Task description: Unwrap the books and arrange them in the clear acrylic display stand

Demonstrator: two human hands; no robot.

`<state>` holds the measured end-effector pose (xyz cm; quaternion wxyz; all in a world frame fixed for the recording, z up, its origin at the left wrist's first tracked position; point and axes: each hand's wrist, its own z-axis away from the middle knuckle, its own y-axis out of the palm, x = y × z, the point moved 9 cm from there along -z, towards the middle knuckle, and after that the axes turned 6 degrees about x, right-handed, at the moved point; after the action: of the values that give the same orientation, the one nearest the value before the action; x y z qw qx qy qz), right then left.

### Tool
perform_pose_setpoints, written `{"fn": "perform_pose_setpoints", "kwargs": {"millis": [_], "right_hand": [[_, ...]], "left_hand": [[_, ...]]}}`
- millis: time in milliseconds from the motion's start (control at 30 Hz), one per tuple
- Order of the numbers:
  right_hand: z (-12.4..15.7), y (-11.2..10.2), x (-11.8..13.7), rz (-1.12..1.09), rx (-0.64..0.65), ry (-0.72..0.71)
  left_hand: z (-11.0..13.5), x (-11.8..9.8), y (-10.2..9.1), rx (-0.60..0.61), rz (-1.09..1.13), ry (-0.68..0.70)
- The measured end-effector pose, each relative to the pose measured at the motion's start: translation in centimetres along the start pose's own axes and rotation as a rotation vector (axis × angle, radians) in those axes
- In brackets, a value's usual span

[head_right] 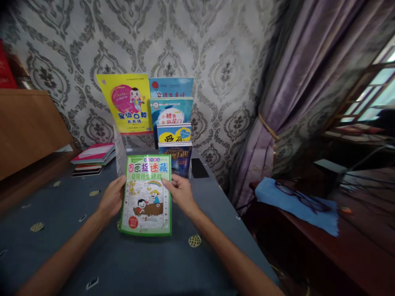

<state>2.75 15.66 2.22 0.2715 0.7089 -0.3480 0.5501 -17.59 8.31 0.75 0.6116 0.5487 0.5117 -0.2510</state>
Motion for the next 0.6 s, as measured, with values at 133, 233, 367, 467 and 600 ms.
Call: {"fn": "perform_pose_setpoints", "kwargs": {"millis": [133,233,367,467,600], "right_hand": [[0.0,0.3,-4.5,-0.028,0.057,0.172],[0.3,0.0,-7.6,-0.023,0.066,0.254],[0.4,0.0,-9.0,-0.046,0.099,0.264],[0.5,0.0,-9.1,-0.055,0.105,0.256],[0.6,-0.1,-9.0,-0.040,0.122,0.242]], "left_hand": [[0.2,3.9,-2.3,-0.019,-0.043,-0.173],[0.5,6.4,-3.3,-0.026,-0.093,-0.272],[0.5,7.1,-3.5,-0.016,-0.125,-0.299],[0.8,7.0,-3.3,-0.010,-0.118,-0.333],[1.2,6.9,-2.8,0.028,-0.105,-0.373]]}}
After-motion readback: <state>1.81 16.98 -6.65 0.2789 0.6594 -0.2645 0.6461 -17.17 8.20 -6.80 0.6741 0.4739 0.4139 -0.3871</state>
